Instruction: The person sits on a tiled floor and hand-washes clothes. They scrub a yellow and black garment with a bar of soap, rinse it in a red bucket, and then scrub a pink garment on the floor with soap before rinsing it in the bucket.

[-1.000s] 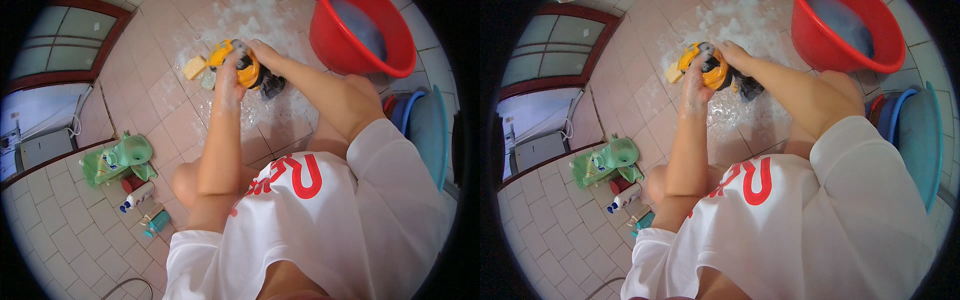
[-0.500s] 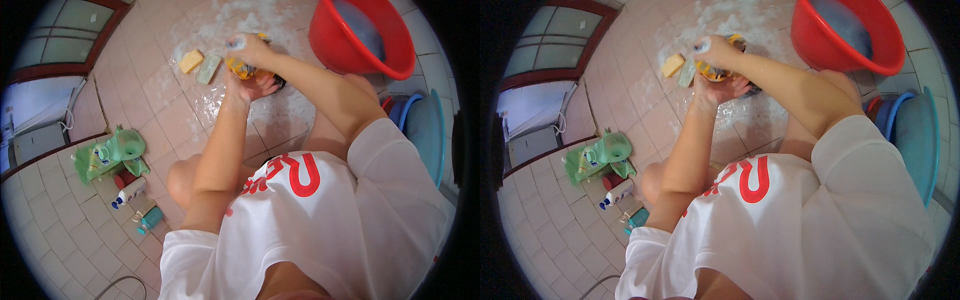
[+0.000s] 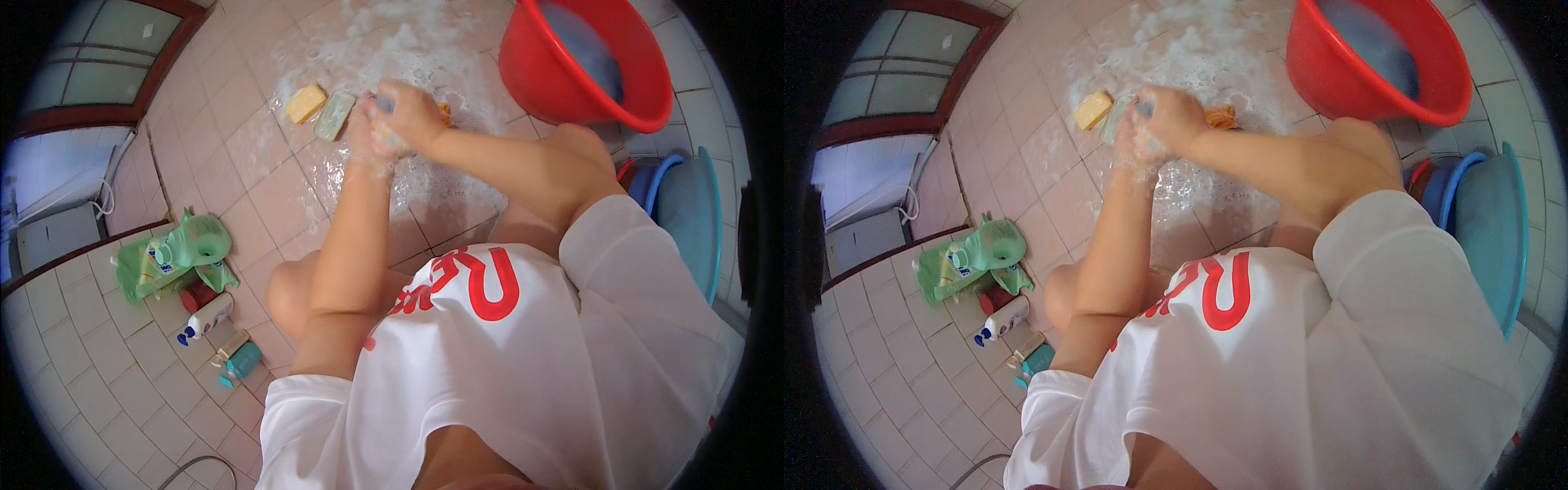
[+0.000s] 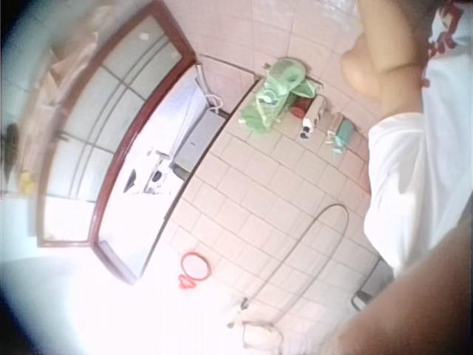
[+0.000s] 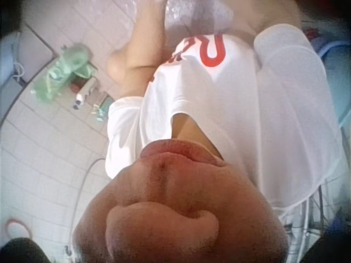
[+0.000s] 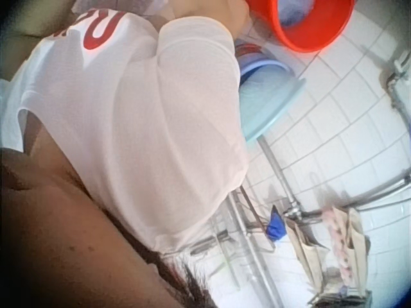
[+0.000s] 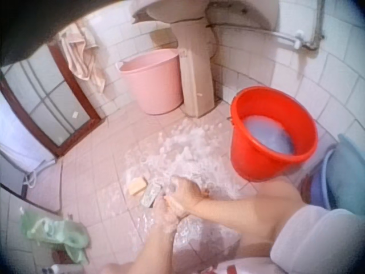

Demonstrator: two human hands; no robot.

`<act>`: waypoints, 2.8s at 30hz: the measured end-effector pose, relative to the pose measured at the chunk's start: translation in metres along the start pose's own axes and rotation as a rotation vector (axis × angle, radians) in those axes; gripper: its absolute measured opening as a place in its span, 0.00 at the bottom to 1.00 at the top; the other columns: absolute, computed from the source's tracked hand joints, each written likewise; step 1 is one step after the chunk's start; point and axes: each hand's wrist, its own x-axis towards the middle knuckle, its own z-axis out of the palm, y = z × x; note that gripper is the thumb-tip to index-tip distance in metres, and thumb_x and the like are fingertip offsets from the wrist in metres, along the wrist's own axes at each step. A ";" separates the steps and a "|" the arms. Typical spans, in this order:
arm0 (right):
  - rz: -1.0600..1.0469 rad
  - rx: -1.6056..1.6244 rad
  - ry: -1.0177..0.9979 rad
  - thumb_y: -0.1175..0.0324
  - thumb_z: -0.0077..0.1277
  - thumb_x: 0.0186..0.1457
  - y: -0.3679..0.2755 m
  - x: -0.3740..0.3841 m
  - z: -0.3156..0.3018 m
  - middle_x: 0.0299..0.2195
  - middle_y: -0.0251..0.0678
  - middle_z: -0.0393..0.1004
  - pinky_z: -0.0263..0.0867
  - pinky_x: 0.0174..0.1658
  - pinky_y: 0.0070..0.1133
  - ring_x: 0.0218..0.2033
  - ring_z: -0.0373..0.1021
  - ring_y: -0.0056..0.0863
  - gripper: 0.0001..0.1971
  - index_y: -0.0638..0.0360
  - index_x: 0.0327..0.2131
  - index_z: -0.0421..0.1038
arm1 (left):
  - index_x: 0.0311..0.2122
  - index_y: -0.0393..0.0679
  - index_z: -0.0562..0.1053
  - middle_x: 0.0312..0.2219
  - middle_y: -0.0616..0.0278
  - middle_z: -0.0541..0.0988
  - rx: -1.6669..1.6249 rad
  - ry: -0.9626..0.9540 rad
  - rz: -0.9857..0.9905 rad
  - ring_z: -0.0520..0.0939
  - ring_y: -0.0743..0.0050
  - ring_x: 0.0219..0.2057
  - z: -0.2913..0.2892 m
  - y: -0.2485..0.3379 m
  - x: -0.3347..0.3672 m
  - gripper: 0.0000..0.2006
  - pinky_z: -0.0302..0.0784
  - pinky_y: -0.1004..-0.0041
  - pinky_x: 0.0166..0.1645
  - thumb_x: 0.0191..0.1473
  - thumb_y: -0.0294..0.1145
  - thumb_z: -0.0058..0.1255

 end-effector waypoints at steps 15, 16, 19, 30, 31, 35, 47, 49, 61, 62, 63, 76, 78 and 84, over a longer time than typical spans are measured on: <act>0.769 0.919 -0.583 0.60 0.58 0.48 0.018 0.044 -0.015 0.36 0.34 0.77 0.70 0.37 0.24 0.33 0.74 0.27 0.16 0.58 0.39 0.72 | 0.53 0.42 0.64 0.52 0.52 0.68 0.239 0.196 0.373 0.67 0.47 0.55 0.025 0.001 -0.001 0.33 0.59 0.44 0.58 0.56 0.61 0.28; 0.668 0.757 -0.390 0.61 0.59 0.47 0.013 0.041 -0.006 0.36 0.34 0.77 0.70 0.38 0.24 0.33 0.74 0.27 0.17 0.58 0.39 0.72 | 0.53 0.44 0.64 0.52 0.53 0.68 0.238 0.162 0.345 0.67 0.48 0.54 0.022 0.001 0.001 0.35 0.59 0.46 0.58 0.54 0.65 0.32; 0.157 0.225 -0.049 0.65 0.58 0.46 0.038 0.036 0.006 0.37 0.40 0.76 0.68 0.42 0.25 0.36 0.73 0.31 0.19 0.58 0.44 0.70 | 0.52 0.45 0.65 0.48 0.56 0.72 0.250 0.351 -0.056 0.74 0.55 0.47 0.037 -0.009 -0.008 0.28 0.68 0.56 0.53 0.57 0.57 0.38; 0.005 -0.112 -0.059 0.50 0.52 0.49 -0.010 0.011 0.001 0.33 0.45 0.76 0.67 0.40 0.31 0.35 0.73 0.40 0.20 0.57 0.37 0.75 | 0.41 0.42 0.71 0.37 0.58 0.76 0.036 -0.036 0.112 0.75 0.58 0.41 -0.035 -0.002 0.037 0.20 0.70 0.59 0.48 0.57 0.50 0.44; 0.229 -0.099 -0.063 0.49 0.52 0.50 -0.001 0.028 -0.008 0.33 0.46 0.77 0.68 0.41 0.29 0.35 0.74 0.40 0.22 0.58 0.39 0.74 | 0.41 0.42 0.71 0.40 0.56 0.77 0.013 0.053 0.047 0.75 0.55 0.45 -0.010 -0.008 0.033 0.21 0.69 0.56 0.52 0.56 0.52 0.44; 0.113 -0.095 0.013 0.46 0.49 0.50 0.000 0.012 -0.002 0.27 0.46 0.76 0.67 0.39 0.32 0.32 0.72 0.45 0.23 0.58 0.32 0.75 | 0.41 0.45 0.70 0.38 0.56 0.76 -0.019 0.301 0.104 0.76 0.60 0.41 0.028 -0.017 -0.001 0.17 0.73 0.59 0.47 0.58 0.49 0.42; -0.040 -0.055 0.141 0.48 0.50 0.50 0.012 0.013 0.003 0.24 0.46 0.74 0.67 0.33 0.34 0.28 0.71 0.45 0.19 0.54 0.30 0.76 | 0.37 0.45 0.70 0.36 0.61 0.76 0.113 0.281 0.205 0.77 0.63 0.38 0.033 -0.010 0.000 0.13 0.74 0.62 0.45 0.58 0.43 0.41; -0.211 0.001 0.078 0.47 0.49 0.51 -0.014 -0.009 0.003 0.26 0.46 0.75 0.67 0.34 0.34 0.29 0.72 0.46 0.20 0.55 0.31 0.76 | 0.32 0.48 0.69 0.32 0.62 0.77 0.121 -0.008 0.205 0.77 0.66 0.35 -0.004 0.013 0.002 0.10 0.75 0.65 0.39 0.57 0.42 0.43; 0.781 0.882 -0.334 0.50 0.57 0.48 -0.005 0.043 -0.022 0.39 0.39 0.75 0.66 0.43 0.23 0.39 0.71 0.30 0.28 0.62 0.47 0.69 | 0.49 0.41 0.67 0.48 0.53 0.72 0.296 0.081 0.219 0.72 0.52 0.49 0.027 0.006 -0.008 0.26 0.66 0.51 0.55 0.56 0.53 0.36; 0.539 0.655 -0.347 0.51 0.58 0.48 0.001 0.042 -0.023 0.38 0.39 0.75 0.66 0.43 0.23 0.39 0.71 0.30 0.27 0.61 0.46 0.70 | 0.50 0.42 0.67 0.48 0.53 0.71 0.300 0.120 0.212 0.72 0.52 0.49 0.028 0.003 -0.008 0.28 0.65 0.50 0.55 0.56 0.56 0.36; 0.299 0.425 -0.348 0.52 0.58 0.47 0.007 0.042 -0.024 0.37 0.40 0.75 0.66 0.43 0.23 0.39 0.71 0.29 0.26 0.60 0.45 0.71 | 0.51 0.43 0.66 0.49 0.54 0.71 0.304 0.156 0.200 0.72 0.52 0.50 0.029 -0.001 -0.008 0.30 0.65 0.50 0.55 0.56 0.59 0.35; 0.088 -0.093 0.040 0.55 0.54 0.49 0.014 0.035 -0.016 0.25 0.41 0.76 0.69 0.36 0.29 0.28 0.71 0.43 0.11 0.50 0.27 0.75 | 0.37 0.46 0.69 0.30 0.62 0.75 0.126 0.165 0.184 0.78 0.62 0.32 0.032 -0.021 0.010 0.11 0.77 0.64 0.39 0.56 0.42 0.46; -0.079 -0.029 0.116 0.55 0.54 0.49 0.022 0.025 -0.001 0.24 0.42 0.75 0.69 0.37 0.29 0.29 0.71 0.44 0.11 0.50 0.27 0.76 | 0.36 0.46 0.70 0.31 0.61 0.75 0.122 0.066 0.230 0.78 0.62 0.35 0.026 -0.020 0.007 0.11 0.76 0.62 0.41 0.56 0.42 0.47; -0.390 0.025 0.023 0.53 0.53 0.50 -0.017 -0.020 0.015 0.26 0.41 0.76 0.69 0.37 0.28 0.30 0.72 0.42 0.13 0.50 0.29 0.76 | 0.36 0.46 0.68 0.32 0.60 0.74 0.175 -0.218 0.145 0.76 0.65 0.33 -0.065 0.030 0.015 0.12 0.76 0.69 0.37 0.57 0.44 0.45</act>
